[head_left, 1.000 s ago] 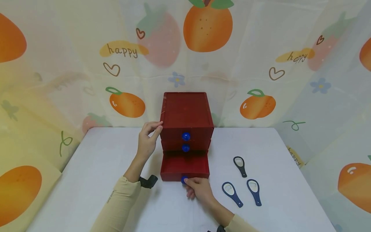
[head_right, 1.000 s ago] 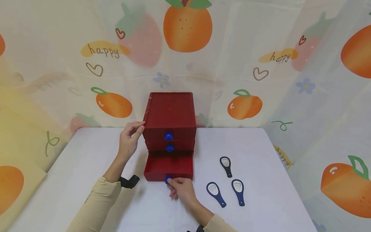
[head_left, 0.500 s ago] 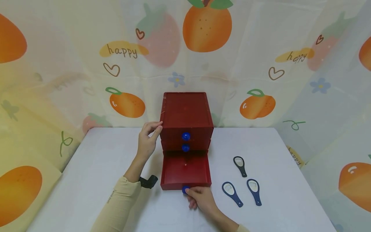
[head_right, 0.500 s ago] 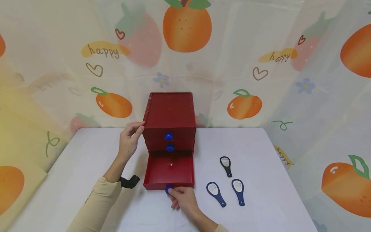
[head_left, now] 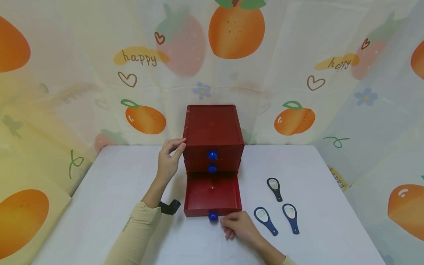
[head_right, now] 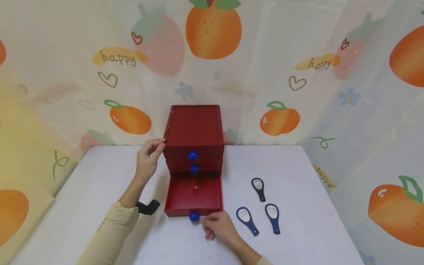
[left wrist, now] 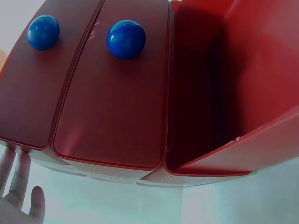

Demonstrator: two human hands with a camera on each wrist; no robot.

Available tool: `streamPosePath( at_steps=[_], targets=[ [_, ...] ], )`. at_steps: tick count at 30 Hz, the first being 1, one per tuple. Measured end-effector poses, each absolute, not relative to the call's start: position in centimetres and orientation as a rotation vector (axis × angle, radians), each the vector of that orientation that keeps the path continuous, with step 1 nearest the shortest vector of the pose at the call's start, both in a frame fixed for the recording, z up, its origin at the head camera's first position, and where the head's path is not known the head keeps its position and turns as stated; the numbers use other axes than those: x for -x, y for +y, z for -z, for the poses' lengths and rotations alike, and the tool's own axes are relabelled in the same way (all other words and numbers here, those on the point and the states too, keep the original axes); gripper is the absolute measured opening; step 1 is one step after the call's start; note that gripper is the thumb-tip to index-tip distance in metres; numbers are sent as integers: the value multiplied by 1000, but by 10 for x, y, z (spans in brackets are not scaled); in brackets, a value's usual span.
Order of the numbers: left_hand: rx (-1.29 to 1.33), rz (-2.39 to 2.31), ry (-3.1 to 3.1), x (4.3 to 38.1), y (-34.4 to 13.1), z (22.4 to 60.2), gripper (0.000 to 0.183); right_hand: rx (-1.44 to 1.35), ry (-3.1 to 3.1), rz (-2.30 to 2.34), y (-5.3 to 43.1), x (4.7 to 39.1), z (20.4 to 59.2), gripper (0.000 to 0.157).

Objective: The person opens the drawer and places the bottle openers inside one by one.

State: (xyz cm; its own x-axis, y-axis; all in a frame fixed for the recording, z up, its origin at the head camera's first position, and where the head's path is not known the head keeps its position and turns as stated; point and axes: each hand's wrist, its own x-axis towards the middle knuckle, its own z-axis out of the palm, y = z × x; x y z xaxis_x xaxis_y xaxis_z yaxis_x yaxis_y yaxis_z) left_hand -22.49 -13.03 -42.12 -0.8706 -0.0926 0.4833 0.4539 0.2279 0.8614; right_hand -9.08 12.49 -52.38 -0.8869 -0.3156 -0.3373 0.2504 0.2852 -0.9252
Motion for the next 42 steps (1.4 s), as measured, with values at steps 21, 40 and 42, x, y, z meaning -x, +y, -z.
streamPosePath(
  at_steps=[21,40,42],
  targets=[
    [326,1677,-2081,206,-123,397,23,-140,2647,1151,239,105,482,18],
    [341,1672,-2101,204,-123,393,25,-353,2661,329,286,84,483,43],
    [344,1672,-2093,203,-123,393,24,-366,2660,338,287,81,484,41]
  ],
)
